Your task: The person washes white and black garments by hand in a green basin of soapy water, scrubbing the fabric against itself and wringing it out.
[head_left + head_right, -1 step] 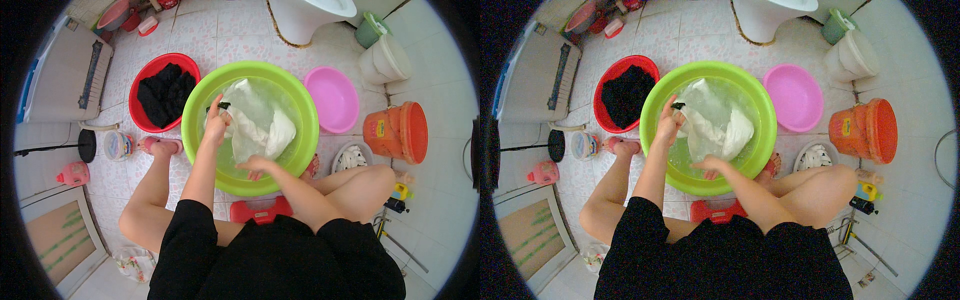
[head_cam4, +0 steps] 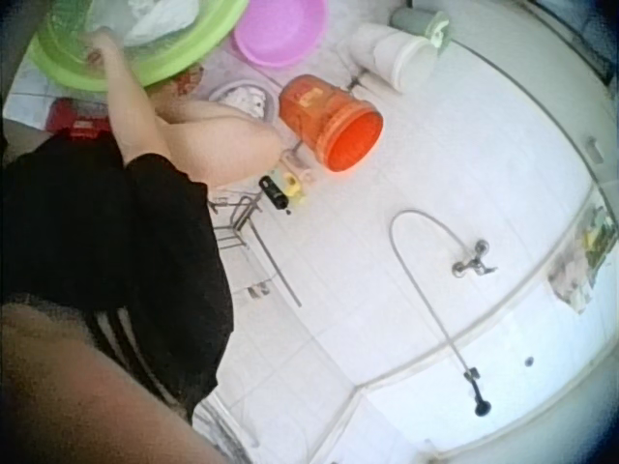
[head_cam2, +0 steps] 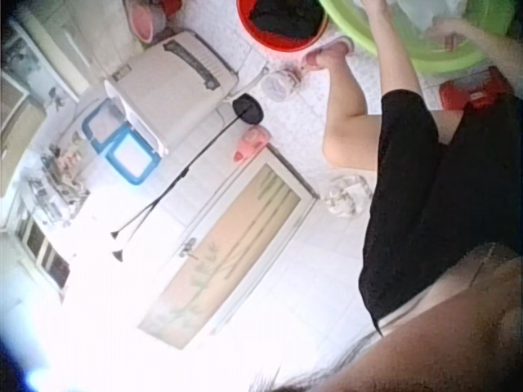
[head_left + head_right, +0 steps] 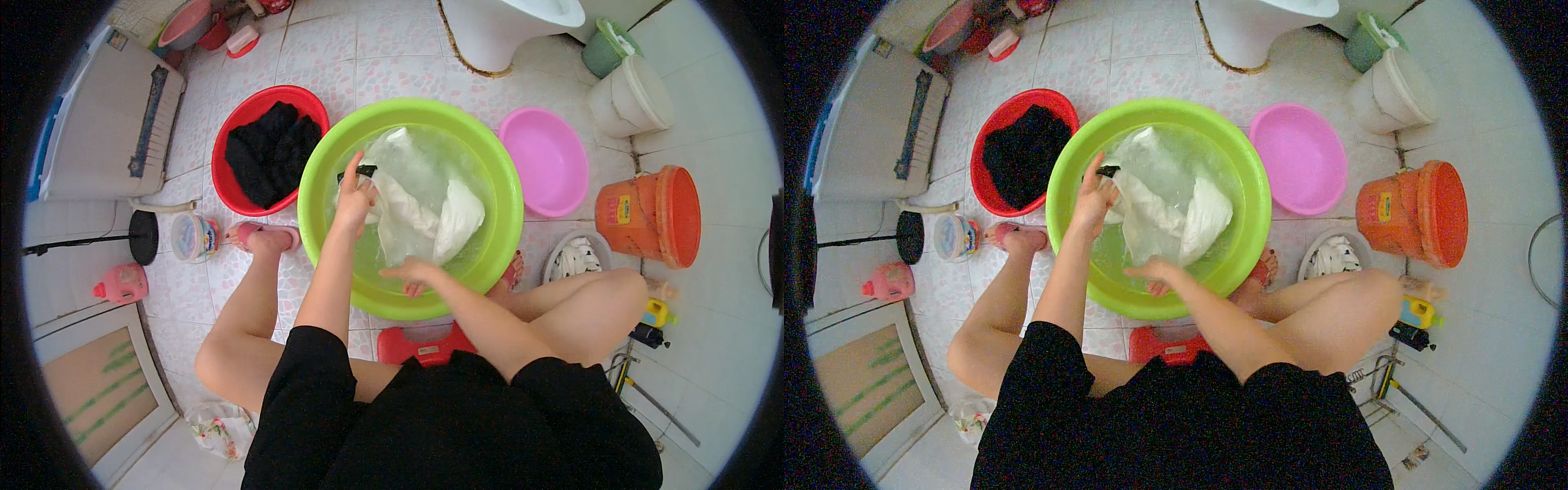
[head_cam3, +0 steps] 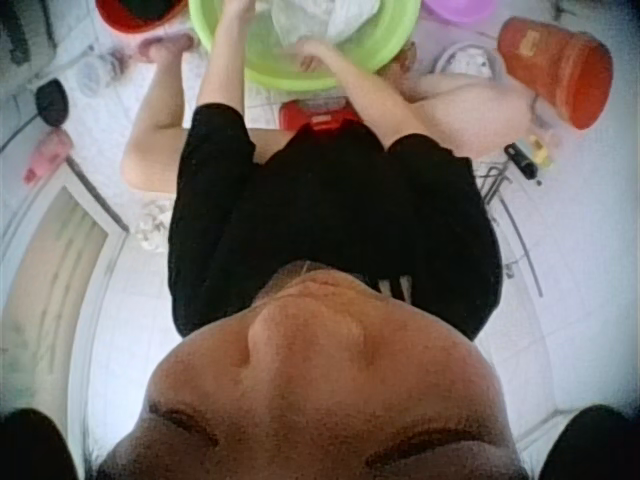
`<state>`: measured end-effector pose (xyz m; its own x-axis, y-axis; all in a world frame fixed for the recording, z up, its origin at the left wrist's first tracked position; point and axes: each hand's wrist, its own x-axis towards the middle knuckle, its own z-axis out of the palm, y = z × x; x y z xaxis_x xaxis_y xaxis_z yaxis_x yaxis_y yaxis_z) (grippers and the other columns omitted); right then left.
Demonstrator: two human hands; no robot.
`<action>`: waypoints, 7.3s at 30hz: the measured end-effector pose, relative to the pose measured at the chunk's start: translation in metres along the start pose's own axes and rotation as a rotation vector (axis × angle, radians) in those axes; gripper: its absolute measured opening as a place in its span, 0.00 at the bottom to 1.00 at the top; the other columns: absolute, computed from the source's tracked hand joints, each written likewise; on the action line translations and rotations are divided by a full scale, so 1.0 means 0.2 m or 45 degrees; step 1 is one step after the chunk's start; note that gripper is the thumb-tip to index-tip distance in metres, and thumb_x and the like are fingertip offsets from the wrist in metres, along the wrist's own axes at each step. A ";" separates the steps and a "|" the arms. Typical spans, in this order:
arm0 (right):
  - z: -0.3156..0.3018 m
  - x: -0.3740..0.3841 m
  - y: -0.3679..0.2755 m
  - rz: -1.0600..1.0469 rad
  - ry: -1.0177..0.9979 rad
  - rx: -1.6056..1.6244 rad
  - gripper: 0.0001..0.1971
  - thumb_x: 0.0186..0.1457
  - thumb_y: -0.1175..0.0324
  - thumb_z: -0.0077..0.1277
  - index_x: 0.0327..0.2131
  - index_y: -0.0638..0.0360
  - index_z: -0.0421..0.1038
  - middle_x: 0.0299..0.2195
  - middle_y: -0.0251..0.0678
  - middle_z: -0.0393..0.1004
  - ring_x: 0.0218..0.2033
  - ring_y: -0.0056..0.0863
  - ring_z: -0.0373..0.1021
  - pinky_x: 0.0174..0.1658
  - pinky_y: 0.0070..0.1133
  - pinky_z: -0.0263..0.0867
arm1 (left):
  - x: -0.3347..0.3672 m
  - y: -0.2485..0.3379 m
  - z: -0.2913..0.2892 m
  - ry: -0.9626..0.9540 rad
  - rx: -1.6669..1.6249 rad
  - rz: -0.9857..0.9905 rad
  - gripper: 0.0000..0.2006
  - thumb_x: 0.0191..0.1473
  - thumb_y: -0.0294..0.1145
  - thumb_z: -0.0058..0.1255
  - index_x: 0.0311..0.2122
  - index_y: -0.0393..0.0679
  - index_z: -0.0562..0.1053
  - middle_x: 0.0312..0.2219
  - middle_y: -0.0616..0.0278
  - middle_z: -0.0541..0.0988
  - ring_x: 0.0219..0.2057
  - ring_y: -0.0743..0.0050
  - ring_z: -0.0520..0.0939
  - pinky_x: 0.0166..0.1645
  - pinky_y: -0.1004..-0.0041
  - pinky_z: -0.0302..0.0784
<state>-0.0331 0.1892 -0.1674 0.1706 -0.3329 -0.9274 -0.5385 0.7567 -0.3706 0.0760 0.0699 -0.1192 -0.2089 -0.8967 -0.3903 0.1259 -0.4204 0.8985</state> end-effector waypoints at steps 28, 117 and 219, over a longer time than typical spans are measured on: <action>-0.87 -0.23 0.21 -0.415 0.764 0.834 0.21 0.45 0.65 0.48 0.41 0.66 0.59 0.40 0.42 0.64 0.41 0.35 0.64 0.43 0.27 0.61 | 0.03 -0.61 -0.30 0.397 1.063 -0.480 0.23 0.46 0.45 0.44 0.44 0.37 0.65 0.40 0.40 0.68 0.37 0.41 0.71 0.44 0.59 0.65; -0.36 0.44 0.20 -0.224 0.798 -0.316 0.30 0.43 0.66 0.49 0.52 0.44 0.53 0.51 0.47 0.52 0.43 0.41 0.63 0.39 0.31 0.66 | -0.05 -1.00 0.14 0.397 1.777 -0.089 0.26 0.42 0.43 0.49 0.50 0.55 0.62 0.55 0.46 0.48 0.54 0.34 0.49 0.55 0.46 0.47; -0.09 -0.26 -0.17 -1.302 0.913 0.135 0.15 0.38 0.70 0.56 0.33 0.64 0.67 0.33 0.43 0.68 0.37 0.36 0.65 0.41 0.24 0.61 | 0.14 -0.43 0.15 -0.187 -1.051 -0.714 0.28 0.47 0.59 0.39 0.37 0.41 0.69 0.28 0.59 0.75 0.27 0.66 0.76 0.30 0.71 0.74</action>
<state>-0.0386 0.1712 -0.1070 -0.0343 -0.9994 0.0110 -0.3499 0.0017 -0.9368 0.0299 0.0850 -0.2023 -0.5545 -0.5377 -0.6351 0.5932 -0.7907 0.1515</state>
